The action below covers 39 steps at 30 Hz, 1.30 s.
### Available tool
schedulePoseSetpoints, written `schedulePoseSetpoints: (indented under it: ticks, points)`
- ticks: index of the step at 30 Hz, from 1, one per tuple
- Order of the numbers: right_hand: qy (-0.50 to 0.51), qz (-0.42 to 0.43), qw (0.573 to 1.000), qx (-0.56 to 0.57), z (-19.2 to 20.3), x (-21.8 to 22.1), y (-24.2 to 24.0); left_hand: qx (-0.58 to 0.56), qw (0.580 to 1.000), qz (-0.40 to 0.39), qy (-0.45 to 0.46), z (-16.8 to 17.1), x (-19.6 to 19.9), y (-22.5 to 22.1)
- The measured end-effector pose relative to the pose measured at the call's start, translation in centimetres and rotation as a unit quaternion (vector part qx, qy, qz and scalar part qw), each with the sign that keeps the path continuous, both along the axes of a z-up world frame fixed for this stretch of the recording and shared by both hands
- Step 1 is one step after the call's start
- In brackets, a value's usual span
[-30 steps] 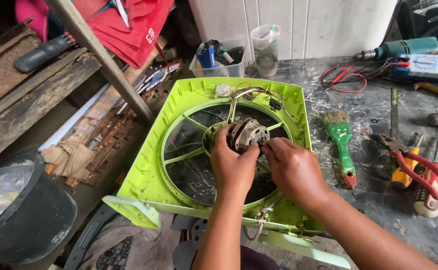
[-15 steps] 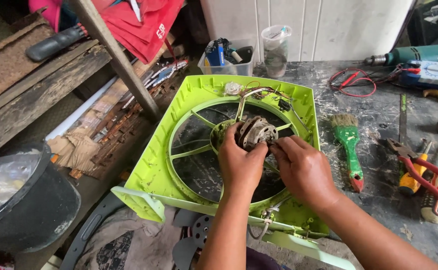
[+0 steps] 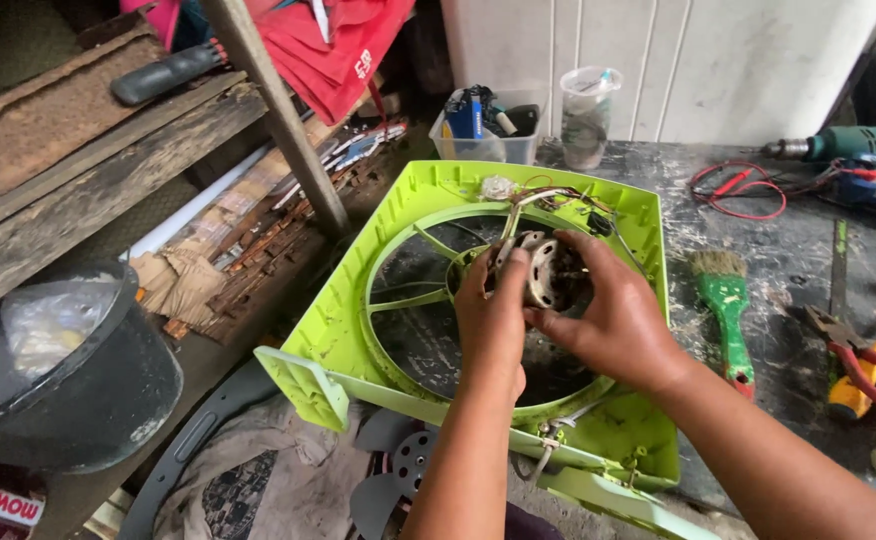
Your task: The person works at a cluttered workbench on a green box fan lying flat. They grip the cylindrical fan motor with both hands, twist and pull it to separate the motor housing from the rotor, set parts on the bench, and use pliers and a brush while handling the motor components.
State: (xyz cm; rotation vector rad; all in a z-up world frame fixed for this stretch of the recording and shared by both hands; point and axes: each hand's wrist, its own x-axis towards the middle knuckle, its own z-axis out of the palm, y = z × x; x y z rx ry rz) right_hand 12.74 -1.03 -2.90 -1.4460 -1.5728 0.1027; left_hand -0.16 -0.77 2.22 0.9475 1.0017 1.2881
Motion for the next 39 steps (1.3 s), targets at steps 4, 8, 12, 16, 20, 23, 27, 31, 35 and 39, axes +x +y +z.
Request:
schedulePoseSetpoints:
  ticks: [4, 8, 12, 16, 20, 23, 27, 31, 35, 39]
  points:
    - [0.011, 0.012, 1.000, -0.013, -0.3, 0.6, 0.6, -0.059, 0.998, -0.013, -0.034, -2.2, -0.5, 1.7]
    - [-0.002, 0.036, 0.998, -0.043, 0.4, 0.9, 0.7, -0.078, 0.995, -0.031, -0.044, -3.8, -0.2, 2.6]
    - [-0.033, 0.049, 0.997, -0.048, 1.6, 1.0, 0.4, -0.089, 0.993, -0.021, -0.075, -6.5, 0.3, 4.4]
    - [-0.059, 0.063, 0.994, -0.065, 2.7, 0.8, 0.5, -0.100, 0.991, -0.027, -0.087, -3.7, 0.0, 2.5]
    - [-0.038, 0.076, 0.994, -0.075, 3.3, 0.6, 0.2, -0.102, 0.989, -0.018, -0.102, -3.6, 0.1, 2.3]
    - [-0.049, 0.084, 0.993, -0.064, 3.7, 0.7, 0.2, -0.104, 0.989, -0.007, -0.107, -3.9, 0.3, 2.6]
    - [-0.050, 0.101, 0.993, -0.043, 3.9, 0.7, 0.0, -0.103, 0.988, 0.000, -0.115, -4.3, 0.4, 2.8]
    - [-0.052, 0.118, 0.991, -0.037, 3.3, 1.3, 0.3, -0.104, 0.987, 0.009, -0.121, -5.3, 0.7, 3.7]
    - [0.019, 0.102, 0.991, -0.085, 4.3, 1.3, -0.2, -0.129, 0.986, 0.002, -0.109, -3.5, 0.0, 2.8]
    - [0.054, 0.084, 0.986, -0.133, 6.2, 1.0, -0.5, -0.154, 0.980, -0.005, -0.125, -2.4, -0.4, 2.3]
